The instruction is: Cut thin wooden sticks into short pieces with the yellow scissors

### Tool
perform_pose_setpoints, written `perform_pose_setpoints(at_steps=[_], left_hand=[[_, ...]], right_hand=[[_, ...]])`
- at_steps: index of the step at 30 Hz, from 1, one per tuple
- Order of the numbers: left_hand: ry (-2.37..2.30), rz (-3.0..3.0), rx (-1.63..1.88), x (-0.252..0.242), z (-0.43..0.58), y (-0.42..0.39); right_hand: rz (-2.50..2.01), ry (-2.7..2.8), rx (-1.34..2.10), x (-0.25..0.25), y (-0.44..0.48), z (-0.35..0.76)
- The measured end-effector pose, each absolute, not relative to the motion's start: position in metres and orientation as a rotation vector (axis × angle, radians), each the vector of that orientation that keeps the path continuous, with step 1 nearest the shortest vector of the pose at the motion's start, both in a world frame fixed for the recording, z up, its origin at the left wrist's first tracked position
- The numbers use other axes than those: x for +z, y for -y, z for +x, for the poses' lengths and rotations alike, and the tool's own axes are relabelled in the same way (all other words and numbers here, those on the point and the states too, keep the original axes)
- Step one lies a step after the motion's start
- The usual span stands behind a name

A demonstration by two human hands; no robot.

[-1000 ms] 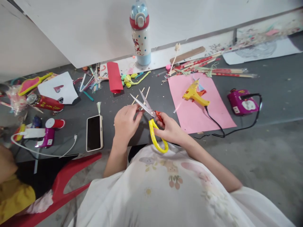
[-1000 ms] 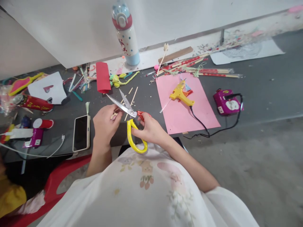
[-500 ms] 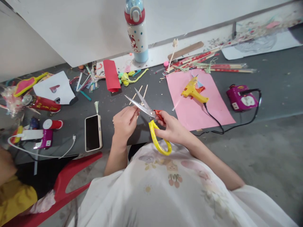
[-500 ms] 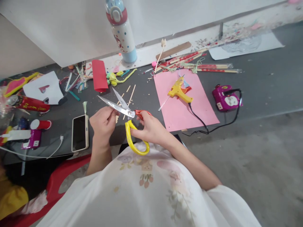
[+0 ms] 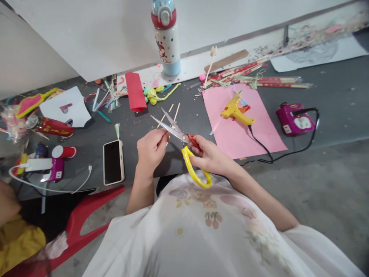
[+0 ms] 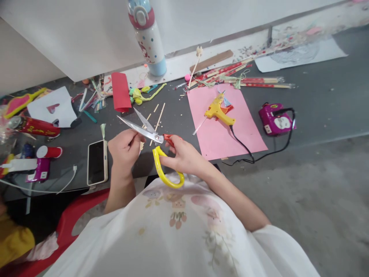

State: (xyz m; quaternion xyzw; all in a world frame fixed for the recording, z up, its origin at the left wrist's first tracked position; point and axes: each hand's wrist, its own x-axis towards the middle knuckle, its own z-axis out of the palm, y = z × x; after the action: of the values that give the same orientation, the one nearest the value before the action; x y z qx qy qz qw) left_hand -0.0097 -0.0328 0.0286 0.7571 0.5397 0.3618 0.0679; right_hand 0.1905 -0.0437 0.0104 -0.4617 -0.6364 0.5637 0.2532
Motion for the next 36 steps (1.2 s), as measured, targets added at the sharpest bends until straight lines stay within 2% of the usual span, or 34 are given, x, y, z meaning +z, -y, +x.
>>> perform_pose_setpoints(at_steps=[8,36], left_hand=[[-1.775,2.197,1.097,0.0263,-0.0114,0.0288],[-1.695,2.174,0.987,0.033,-0.0094,0.0307]], right_hand=[[-1.278,1.748,1.524,0.0122,0.0428,0.1893],[-1.275,1.81,1.456,0.0146,0.0404,0.1889]])
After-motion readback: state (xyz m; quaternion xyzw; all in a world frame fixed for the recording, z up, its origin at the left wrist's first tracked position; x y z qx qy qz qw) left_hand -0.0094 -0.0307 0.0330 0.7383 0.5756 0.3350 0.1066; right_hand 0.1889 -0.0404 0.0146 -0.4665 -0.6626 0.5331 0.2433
